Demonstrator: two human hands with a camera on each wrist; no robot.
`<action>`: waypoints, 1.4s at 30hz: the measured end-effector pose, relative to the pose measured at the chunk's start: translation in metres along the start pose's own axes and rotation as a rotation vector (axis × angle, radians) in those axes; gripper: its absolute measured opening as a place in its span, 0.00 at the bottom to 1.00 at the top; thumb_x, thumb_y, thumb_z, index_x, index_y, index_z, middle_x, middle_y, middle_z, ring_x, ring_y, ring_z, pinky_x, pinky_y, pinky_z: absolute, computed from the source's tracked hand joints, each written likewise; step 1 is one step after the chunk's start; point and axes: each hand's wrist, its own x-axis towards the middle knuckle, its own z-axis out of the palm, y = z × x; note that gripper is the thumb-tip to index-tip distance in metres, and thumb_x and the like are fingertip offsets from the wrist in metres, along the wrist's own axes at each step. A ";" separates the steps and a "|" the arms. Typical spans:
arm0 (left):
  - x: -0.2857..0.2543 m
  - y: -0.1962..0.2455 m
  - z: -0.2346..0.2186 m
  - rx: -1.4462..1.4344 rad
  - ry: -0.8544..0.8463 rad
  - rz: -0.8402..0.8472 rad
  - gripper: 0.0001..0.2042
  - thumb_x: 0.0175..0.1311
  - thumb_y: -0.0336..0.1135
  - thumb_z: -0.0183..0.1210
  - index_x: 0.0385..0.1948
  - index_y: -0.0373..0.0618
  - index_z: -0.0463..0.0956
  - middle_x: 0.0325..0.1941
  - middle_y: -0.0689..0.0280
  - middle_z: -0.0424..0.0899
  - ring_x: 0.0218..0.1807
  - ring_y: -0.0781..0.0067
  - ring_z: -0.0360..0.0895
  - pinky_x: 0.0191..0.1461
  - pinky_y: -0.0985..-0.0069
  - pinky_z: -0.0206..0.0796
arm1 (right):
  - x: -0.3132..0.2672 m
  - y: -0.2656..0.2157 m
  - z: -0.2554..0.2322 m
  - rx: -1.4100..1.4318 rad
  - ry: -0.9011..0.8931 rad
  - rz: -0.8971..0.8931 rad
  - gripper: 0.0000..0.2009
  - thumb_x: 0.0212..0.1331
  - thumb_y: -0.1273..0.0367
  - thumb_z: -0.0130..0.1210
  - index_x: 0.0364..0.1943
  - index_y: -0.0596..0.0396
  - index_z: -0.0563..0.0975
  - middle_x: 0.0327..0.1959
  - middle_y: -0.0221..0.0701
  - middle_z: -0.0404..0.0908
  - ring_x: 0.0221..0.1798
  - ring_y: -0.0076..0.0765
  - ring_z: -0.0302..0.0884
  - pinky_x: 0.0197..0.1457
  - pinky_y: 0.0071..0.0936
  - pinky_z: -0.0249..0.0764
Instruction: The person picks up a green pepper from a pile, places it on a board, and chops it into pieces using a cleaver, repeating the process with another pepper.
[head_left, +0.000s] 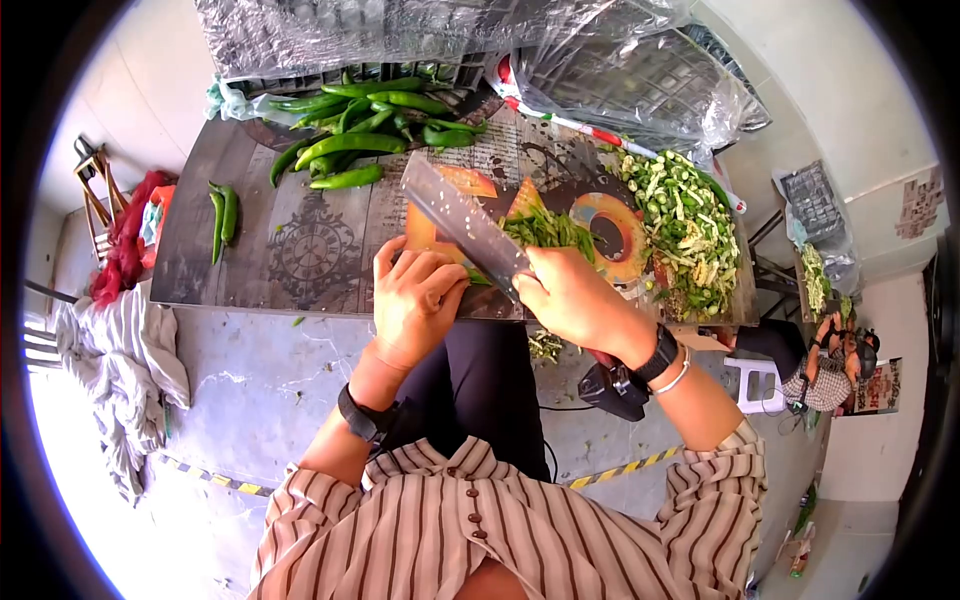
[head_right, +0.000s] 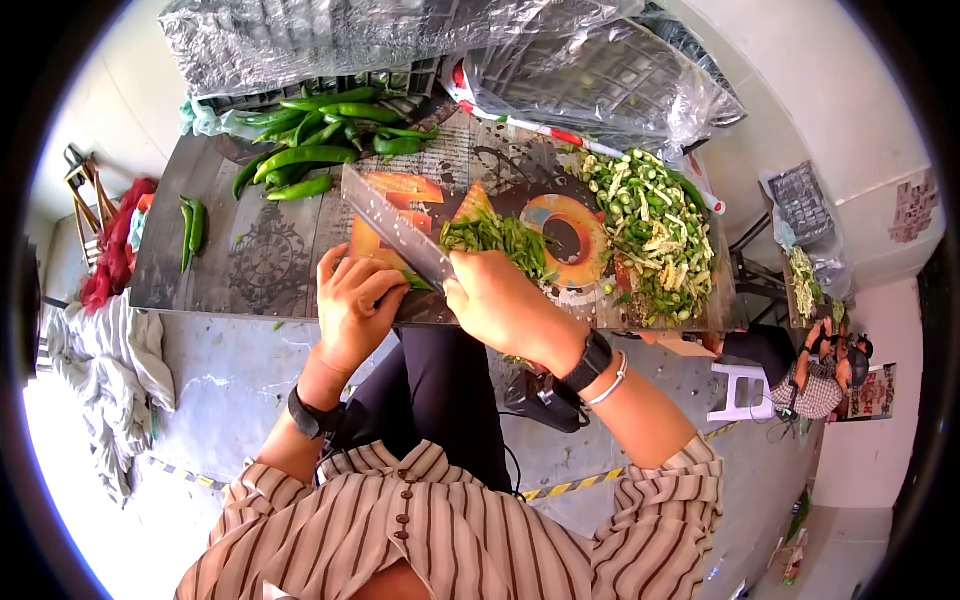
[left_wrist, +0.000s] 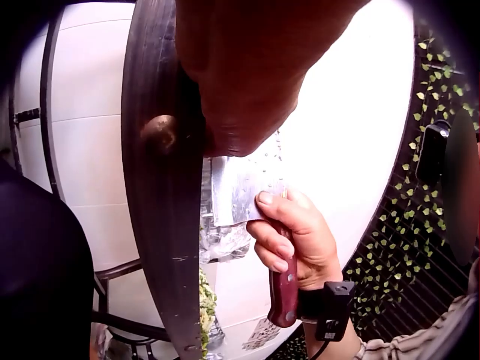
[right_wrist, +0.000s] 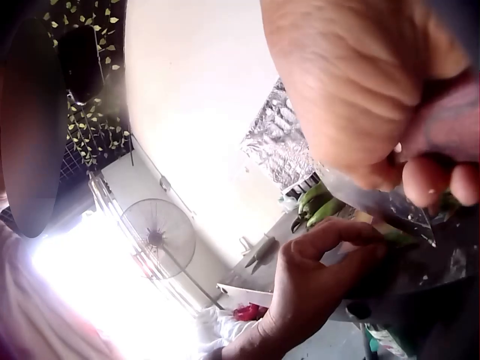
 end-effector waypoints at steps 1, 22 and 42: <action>0.000 0.001 0.000 0.000 -0.002 -0.006 0.06 0.47 0.30 0.69 0.25 0.51 0.81 0.30 0.73 0.81 0.37 0.70 0.78 0.65 0.62 0.58 | 0.000 -0.007 -0.003 0.008 -0.075 0.065 0.10 0.61 0.71 0.50 0.31 0.67 0.70 0.25 0.55 0.75 0.32 0.66 0.75 0.36 0.49 0.71; -0.001 -0.002 -0.001 -0.042 0.010 0.002 0.05 0.47 0.29 0.67 0.25 0.52 0.81 0.29 0.73 0.80 0.37 0.71 0.77 0.65 0.61 0.58 | 0.033 0.002 0.011 0.040 -0.028 -0.014 0.13 0.62 0.68 0.53 0.28 0.66 0.70 0.22 0.53 0.73 0.26 0.61 0.71 0.33 0.45 0.69; -0.002 -0.003 -0.001 -0.020 0.013 0.047 0.06 0.46 0.28 0.68 0.25 0.50 0.82 0.30 0.72 0.83 0.38 0.72 0.79 0.61 0.63 0.61 | 0.027 0.000 0.011 0.130 -0.149 0.017 0.11 0.61 0.71 0.50 0.29 0.69 0.69 0.17 0.52 0.71 0.18 0.53 0.73 0.27 0.42 0.69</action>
